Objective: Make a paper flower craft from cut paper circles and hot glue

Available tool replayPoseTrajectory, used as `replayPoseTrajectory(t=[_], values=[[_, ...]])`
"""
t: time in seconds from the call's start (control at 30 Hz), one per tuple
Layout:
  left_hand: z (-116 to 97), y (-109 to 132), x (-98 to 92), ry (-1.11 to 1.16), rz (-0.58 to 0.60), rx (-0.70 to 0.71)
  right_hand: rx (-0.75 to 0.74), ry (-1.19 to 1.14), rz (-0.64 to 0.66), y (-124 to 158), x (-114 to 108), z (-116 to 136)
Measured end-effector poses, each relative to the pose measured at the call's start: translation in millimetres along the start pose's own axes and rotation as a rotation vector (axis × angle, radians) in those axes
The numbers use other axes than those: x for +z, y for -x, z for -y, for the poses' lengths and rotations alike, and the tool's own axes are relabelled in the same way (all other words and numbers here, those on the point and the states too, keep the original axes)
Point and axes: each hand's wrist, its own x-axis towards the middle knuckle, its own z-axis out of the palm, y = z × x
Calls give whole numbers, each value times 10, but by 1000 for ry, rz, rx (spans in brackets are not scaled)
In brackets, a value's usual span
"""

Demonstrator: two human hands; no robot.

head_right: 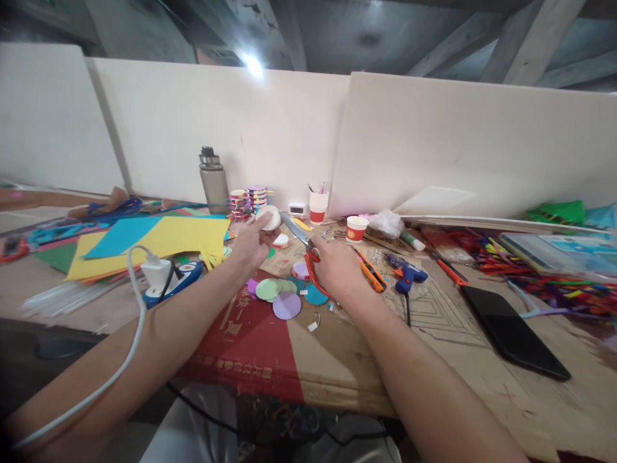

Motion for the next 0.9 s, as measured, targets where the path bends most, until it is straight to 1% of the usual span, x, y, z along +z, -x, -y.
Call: replayPoseTrajectory(t=[0.2,0.4,0.63,0.9], values=[[8,1,9,17,-25,-17,-19,20,-19,-2,1,2],[-8,4,10,7,-14,-7,-9,38,4,-6,0,2],[20,-11,-17,15,0,-13,-21,13,-21,0,7,3],[6,0,-1,-3,-25,-40,-29,-8,-2,1,-20,18]])
